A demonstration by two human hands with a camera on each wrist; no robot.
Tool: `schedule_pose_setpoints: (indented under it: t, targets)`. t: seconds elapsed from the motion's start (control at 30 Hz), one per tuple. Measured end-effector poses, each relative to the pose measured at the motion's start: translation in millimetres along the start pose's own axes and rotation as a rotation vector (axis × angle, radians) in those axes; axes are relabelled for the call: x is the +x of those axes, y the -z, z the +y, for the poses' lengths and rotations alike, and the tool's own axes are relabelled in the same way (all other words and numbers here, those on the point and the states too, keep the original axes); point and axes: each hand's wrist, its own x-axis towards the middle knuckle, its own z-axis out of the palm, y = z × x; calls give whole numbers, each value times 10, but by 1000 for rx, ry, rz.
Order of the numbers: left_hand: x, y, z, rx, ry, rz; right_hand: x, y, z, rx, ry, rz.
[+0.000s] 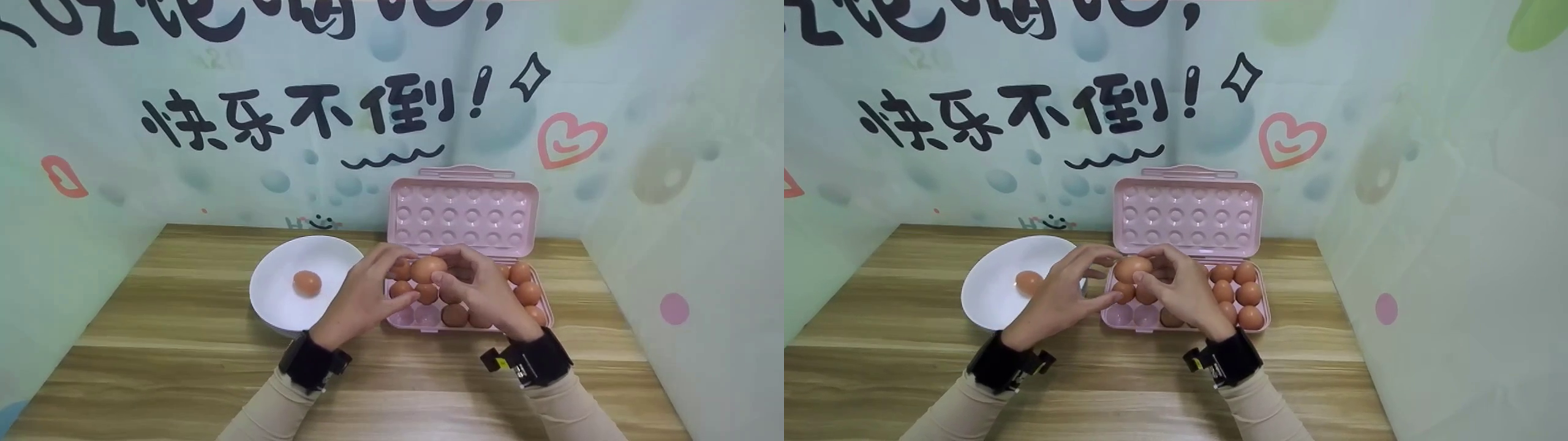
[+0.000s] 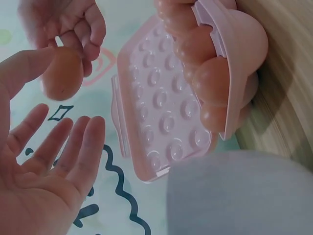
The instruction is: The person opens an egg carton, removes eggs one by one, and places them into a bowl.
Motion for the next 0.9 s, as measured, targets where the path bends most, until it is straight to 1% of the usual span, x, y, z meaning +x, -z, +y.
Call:
schedule_pose_setpoints:
  t: [0.17, 0.33, 0.47, 0.57, 0.7, 0.73, 0.83, 0.9]
  targets:
    - [18, -82, 19, -36, -37, 20, 5, -43, -16, 40, -12, -29]
    - [6, -110, 39, -61, -46, 35, 15, -69, -12, 49, -6, -65]
    - [-5, -120, 33, -34, -42, 37, 14, -82, -2, 66, -1, -103]
    - [-7, -113, 24, 1, -49, 32, 6, -85, 3, 57, 12, -125]
    - [1, -55, 17, 27, -67, 29, 9, -71, 11, 25, 56, -144]
    - [4, -29, 16, 33, -62, 26, 9, -61, 12, 17, 68, -148]
    - [13, 92, 20, 37, -26, 10, -6, -11, 8, -27, 100, -151]
    - [8, 196, 19, 25, 20, -3, -21, 28, 0, -64, 136, -163]
